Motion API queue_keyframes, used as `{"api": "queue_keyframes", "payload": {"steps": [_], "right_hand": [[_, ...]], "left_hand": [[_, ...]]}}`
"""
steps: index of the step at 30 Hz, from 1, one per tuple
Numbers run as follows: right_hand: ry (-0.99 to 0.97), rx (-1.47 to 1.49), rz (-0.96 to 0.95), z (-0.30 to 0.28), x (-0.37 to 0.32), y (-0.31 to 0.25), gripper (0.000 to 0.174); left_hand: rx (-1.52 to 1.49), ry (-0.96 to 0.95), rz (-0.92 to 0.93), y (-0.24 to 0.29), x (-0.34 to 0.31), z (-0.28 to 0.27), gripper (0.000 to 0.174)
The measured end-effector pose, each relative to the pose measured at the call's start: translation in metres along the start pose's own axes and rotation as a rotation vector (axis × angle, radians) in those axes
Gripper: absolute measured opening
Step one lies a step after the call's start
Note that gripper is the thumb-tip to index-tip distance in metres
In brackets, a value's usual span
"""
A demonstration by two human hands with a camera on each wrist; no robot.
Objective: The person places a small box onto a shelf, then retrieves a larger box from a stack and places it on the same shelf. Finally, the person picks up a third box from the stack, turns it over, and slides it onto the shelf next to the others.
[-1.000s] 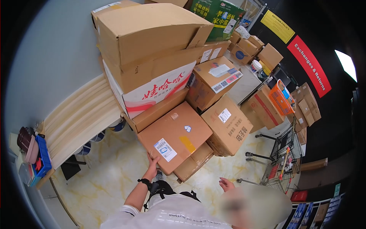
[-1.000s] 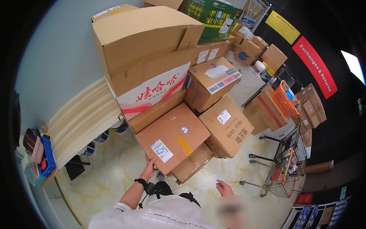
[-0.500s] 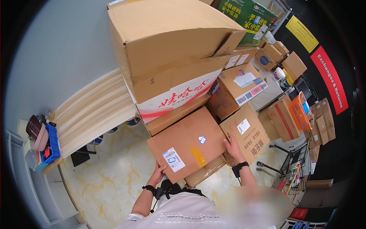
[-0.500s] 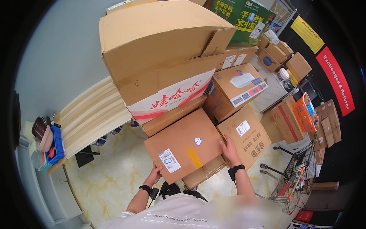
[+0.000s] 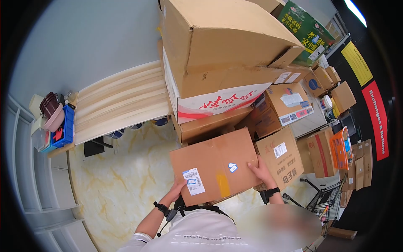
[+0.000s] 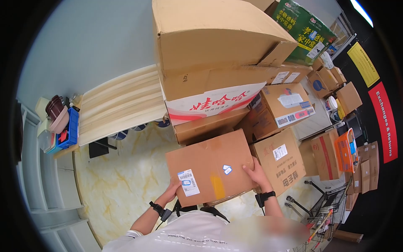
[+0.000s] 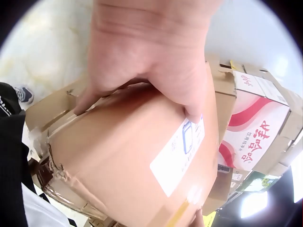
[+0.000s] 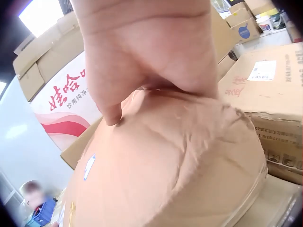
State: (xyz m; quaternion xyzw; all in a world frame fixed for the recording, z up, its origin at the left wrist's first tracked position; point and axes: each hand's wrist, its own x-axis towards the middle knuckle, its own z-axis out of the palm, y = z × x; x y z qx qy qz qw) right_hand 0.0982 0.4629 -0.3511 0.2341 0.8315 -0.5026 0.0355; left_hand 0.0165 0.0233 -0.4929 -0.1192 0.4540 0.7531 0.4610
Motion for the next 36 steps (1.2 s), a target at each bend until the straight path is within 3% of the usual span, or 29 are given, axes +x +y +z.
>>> {"api": "queue_keyframes", "payload": {"steps": [5,7,10,13,19,24,29,32,35,36], "right_hand": [[0.016,-0.088,-0.008,0.010,-0.045,-0.015,0.056],[0.004,-0.072,-0.053,0.018,-0.061,-0.018,0.056],[-0.060,-0.050,-0.142,0.022,-0.068,0.006,0.055],[-0.181,-0.058,-0.228,0.022,-0.077,0.027,0.055],[-0.316,0.021,-0.422,0.049,-0.127,0.007,0.056],[-0.559,0.022,-0.535,0.084,-0.147,0.002,0.056],[-0.679,0.001,-0.585,0.124,-0.179,-0.016,0.045],[-0.822,-0.004,-0.599,0.160,-0.199,-0.012,0.046],[-0.885,-0.038,-0.656,0.213,-0.253,-0.021,0.050],[-0.914,-0.084,-0.768,0.232,-0.274,-0.022,0.051]], "left_hand": [[0.089,0.076,0.215,-0.026,-0.051,-0.010,0.064],[0.326,0.194,0.372,-0.041,-0.078,-0.011,0.073],[0.440,0.392,0.589,-0.079,-0.119,-0.008,0.087],[0.451,0.481,0.676,-0.114,-0.176,0.016,0.097],[0.382,0.687,0.814,-0.185,-0.285,0.082,0.102],[0.274,0.859,0.923,-0.255,-0.357,0.109,0.101],[0.255,1.022,1.119,-0.328,-0.403,0.110,0.099],[0.245,1.144,1.126,-0.373,-0.451,0.119,0.101],[0.226,1.308,1.016,-0.424,-0.518,0.129,0.103],[0.256,1.370,1.003,-0.446,-0.539,0.130,0.105]]}}
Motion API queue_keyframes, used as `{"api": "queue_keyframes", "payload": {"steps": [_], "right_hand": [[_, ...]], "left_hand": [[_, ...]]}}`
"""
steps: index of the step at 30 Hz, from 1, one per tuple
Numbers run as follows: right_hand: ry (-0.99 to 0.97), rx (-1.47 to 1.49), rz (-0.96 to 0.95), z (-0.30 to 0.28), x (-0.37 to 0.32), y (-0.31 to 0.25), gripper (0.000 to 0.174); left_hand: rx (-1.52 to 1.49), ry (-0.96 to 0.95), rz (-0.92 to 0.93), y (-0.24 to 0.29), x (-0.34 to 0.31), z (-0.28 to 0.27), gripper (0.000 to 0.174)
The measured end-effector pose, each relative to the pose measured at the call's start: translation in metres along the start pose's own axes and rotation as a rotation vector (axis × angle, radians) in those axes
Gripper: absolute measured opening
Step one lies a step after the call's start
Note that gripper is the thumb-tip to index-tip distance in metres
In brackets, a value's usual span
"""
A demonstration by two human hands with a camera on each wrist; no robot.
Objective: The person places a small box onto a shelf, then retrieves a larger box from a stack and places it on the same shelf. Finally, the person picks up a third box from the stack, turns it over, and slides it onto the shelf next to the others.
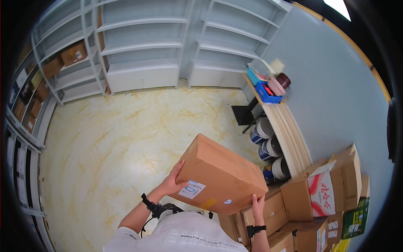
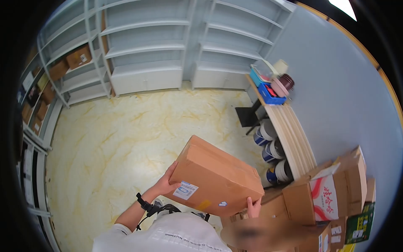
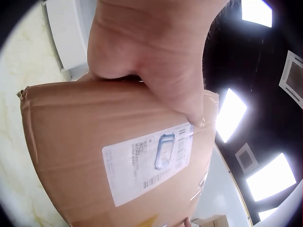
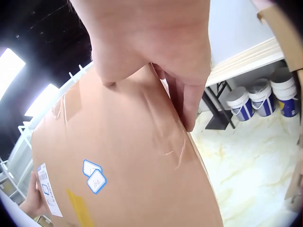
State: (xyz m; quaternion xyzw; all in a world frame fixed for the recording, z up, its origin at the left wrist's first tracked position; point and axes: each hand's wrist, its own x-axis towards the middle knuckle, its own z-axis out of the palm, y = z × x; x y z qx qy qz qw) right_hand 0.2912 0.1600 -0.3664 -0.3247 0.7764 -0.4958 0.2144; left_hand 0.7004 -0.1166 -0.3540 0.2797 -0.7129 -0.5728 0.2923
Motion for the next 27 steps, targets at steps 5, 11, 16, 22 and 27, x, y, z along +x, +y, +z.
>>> {"api": "queue_keyframes", "payload": {"steps": [5,11,16,22,27], "right_hand": [[-0.224,0.197,0.117,0.136,0.013,-0.063,0.053],[-0.585,0.169,0.115,0.269,0.034,-0.122,0.064],[-0.737,0.305,0.309,0.371,0.049,-0.167,0.064],[-0.880,0.218,0.218,0.479,0.067,-0.215,0.052],[-0.982,0.205,0.143,0.585,0.100,-0.239,0.052]], "left_hand": [[0.107,0.189,-0.002,-0.014,-0.079,-0.124,0.105],[0.295,0.440,0.025,-0.019,-0.166,-0.232,0.103],[0.355,0.583,0.015,-0.026,-0.215,-0.285,0.100],[0.434,0.762,-0.096,-0.025,-0.237,-0.325,0.102],[0.357,0.909,-0.235,-0.029,-0.226,-0.370,0.102]]}}
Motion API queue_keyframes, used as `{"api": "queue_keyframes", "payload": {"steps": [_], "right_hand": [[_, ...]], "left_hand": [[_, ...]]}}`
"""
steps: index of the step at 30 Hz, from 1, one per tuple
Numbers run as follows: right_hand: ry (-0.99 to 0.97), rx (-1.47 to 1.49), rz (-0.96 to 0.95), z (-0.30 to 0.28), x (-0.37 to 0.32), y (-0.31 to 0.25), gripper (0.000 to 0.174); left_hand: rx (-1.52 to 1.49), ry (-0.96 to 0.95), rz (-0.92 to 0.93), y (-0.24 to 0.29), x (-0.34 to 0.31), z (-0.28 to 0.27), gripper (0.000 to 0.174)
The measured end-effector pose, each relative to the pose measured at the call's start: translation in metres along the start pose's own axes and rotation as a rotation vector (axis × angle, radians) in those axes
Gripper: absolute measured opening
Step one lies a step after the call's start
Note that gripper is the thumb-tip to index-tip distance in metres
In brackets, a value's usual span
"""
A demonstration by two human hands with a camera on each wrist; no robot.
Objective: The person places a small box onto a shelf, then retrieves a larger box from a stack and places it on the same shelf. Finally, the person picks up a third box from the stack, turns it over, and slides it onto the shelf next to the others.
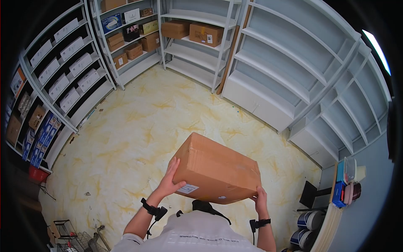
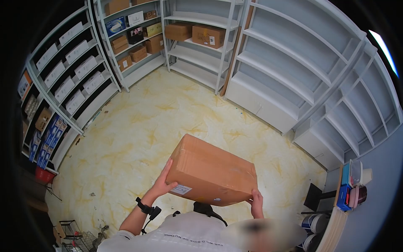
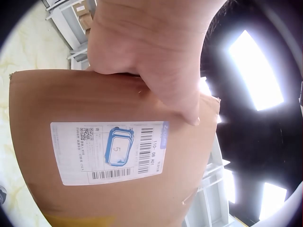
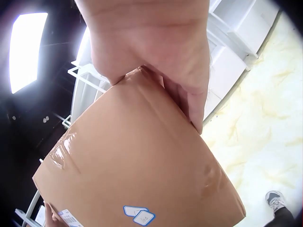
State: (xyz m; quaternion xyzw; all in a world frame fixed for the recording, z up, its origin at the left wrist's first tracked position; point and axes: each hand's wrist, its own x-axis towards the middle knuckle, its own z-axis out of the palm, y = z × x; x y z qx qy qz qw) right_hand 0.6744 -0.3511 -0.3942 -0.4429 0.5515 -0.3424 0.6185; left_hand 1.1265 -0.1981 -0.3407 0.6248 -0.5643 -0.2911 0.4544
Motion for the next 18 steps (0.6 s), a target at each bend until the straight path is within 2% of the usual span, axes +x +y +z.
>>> {"api": "queue_keyframes", "payload": {"steps": [4,9,11,13,18], "right_hand": [[-0.069,-0.012,-0.003,0.030,0.085,-0.024,0.052],[-0.195,0.045,-0.009,0.078,0.187,-0.053,0.053],[-0.251,0.054,0.010,0.110,0.224,-0.061,0.053],[-0.327,0.015,-0.026,0.142,0.258,-0.080,0.054],[-0.450,-0.056,-0.023,0.228,0.331,-0.109,0.056]], "left_hand": [[-0.043,0.060,-0.079,-0.007,0.057,-0.017,0.097],[0.009,0.172,-0.073,-0.012,0.116,-0.046,0.095],[0.021,0.218,-0.085,-0.024,0.126,-0.060,0.095],[-0.044,0.347,-0.178,-0.037,0.129,-0.070,0.094],[-0.118,0.542,-0.225,-0.077,0.149,-0.097,0.088]]}}
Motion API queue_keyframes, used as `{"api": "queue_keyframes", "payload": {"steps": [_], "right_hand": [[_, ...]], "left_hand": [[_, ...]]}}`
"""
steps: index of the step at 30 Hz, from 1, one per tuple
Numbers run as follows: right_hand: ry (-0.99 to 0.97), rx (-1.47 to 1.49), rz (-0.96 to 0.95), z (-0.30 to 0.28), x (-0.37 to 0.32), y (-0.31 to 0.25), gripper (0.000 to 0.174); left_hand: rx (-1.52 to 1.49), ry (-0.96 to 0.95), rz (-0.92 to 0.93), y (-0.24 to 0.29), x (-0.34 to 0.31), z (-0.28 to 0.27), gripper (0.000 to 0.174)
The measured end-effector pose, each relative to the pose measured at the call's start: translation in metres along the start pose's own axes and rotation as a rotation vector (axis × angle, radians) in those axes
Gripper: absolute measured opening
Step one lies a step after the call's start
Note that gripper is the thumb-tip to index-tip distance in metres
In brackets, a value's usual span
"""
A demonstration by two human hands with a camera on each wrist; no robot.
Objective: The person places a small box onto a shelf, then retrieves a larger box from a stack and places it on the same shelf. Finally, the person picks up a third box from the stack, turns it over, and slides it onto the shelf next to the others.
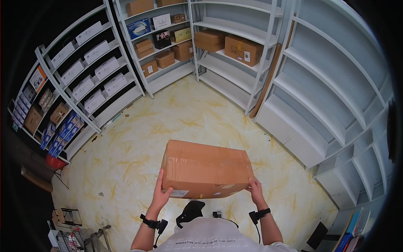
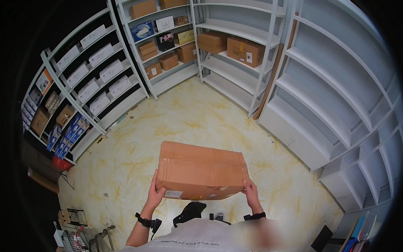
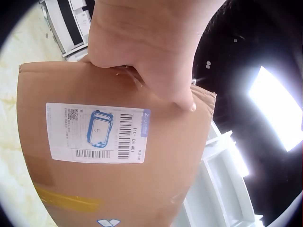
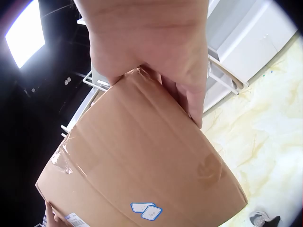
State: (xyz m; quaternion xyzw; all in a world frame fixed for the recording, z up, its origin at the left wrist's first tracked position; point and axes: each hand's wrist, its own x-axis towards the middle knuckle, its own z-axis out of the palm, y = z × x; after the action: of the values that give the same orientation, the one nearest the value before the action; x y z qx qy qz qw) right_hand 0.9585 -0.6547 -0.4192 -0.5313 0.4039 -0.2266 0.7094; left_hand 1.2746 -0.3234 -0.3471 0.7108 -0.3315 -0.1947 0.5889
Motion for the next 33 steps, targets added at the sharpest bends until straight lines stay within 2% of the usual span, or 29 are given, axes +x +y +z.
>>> {"api": "queue_keyframes", "payload": {"steps": [5,8,13,17,20,25,30,32,33], "right_hand": [[-0.058,-0.048,0.003,0.053,0.098,-0.020,0.056],[-0.060,-0.091,-0.015,0.091,0.159,-0.031,0.056],[-0.012,-0.084,-0.046,0.168,0.255,-0.081,0.060],[-0.009,-0.178,-0.099,0.199,0.335,-0.102,0.059],[0.016,-0.141,-0.133,0.228,0.376,-0.131,0.060],[0.010,-0.225,-0.107,0.250,0.467,-0.152,0.061],[-0.051,-0.244,-0.074,0.281,0.592,-0.166,0.061],[-0.102,-0.273,-0.041,0.291,0.657,-0.163,0.061],[-0.119,-0.247,-0.046,0.308,0.708,-0.176,0.061]], "left_hand": [[-0.067,0.109,-0.004,-0.020,0.085,-0.022,0.081],[-0.052,0.143,-0.012,-0.049,0.152,-0.043,0.078],[-0.027,0.182,-0.070,-0.105,0.278,-0.085,0.072],[-0.083,0.139,-0.131,-0.110,0.375,-0.112,0.066],[-0.016,0.121,-0.100,-0.123,0.438,-0.126,0.062],[-0.103,0.107,-0.090,-0.132,0.530,-0.124,0.061],[-0.075,0.128,-0.149,-0.137,0.625,-0.126,0.060],[-0.053,0.127,-0.146,-0.146,0.663,-0.129,0.061],[-0.026,0.130,-0.141,-0.145,0.705,-0.135,0.061]]}}
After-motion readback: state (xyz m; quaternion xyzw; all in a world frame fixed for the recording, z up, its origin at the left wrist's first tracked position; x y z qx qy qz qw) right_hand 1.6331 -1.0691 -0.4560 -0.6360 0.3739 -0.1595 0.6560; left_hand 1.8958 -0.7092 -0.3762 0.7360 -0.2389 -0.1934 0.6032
